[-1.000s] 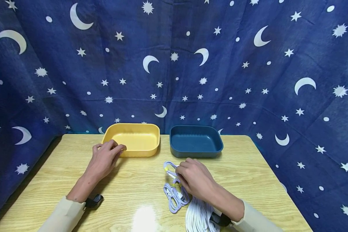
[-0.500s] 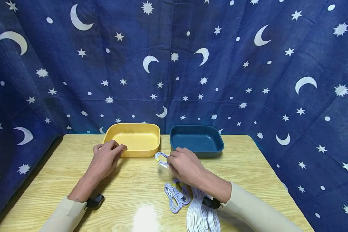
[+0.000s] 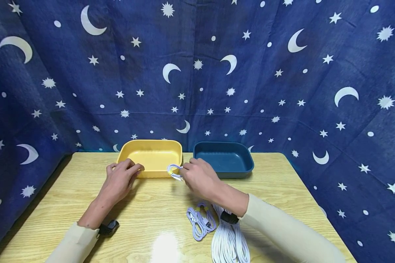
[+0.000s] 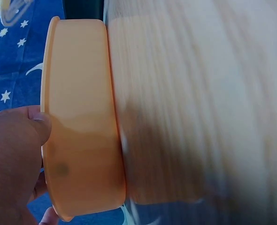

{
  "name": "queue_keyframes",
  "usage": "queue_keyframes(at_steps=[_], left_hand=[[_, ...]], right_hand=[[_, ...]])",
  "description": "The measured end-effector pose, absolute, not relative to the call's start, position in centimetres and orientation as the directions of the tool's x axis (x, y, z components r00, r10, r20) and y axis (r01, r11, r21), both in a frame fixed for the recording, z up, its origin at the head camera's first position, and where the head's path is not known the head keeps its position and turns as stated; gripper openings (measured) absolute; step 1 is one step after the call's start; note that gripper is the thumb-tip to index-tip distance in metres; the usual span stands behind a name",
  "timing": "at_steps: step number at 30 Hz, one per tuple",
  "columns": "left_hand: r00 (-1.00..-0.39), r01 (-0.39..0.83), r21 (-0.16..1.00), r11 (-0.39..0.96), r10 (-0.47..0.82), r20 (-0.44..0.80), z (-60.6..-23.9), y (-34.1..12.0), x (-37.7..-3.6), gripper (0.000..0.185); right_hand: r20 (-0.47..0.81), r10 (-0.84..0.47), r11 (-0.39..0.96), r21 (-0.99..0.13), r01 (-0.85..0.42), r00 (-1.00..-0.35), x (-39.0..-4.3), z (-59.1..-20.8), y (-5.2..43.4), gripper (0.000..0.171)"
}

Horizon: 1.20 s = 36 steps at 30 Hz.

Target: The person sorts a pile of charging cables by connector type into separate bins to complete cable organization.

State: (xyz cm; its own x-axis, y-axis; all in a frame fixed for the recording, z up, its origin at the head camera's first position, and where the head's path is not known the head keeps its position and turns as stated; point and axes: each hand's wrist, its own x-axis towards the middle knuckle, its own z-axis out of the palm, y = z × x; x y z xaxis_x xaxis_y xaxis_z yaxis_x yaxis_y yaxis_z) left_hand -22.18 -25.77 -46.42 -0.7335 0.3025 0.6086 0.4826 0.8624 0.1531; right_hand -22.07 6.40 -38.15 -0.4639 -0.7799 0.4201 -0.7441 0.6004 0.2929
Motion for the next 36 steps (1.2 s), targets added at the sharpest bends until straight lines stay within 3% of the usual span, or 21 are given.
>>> queue_keyframes(at_steps=[22,29,36], left_hand=[[-0.742,0.476,0.171,0.863,0.29,0.605,-46.4,-25.7,-22.3,0.014],[-0.741,0.476,0.171,0.863,0.289,0.606,-46.4,-25.7,-22.4,0.014],[-0.745,0.472,0.176,0.864,0.284,0.604,-46.5,-25.7,-22.3,0.014]], right_hand=[[0.452,-0.769,0.605,0.285,-0.743,-0.453,-27.6,-39.7,3.6,0.011],[0.436,-0.748,0.634,0.244,-0.734,-0.501,-28.6,-40.0,2.2,0.012],[0.404,-0.755,0.638,0.274,-0.72,-0.516,-29.6,-40.3,0.8,0.011]])
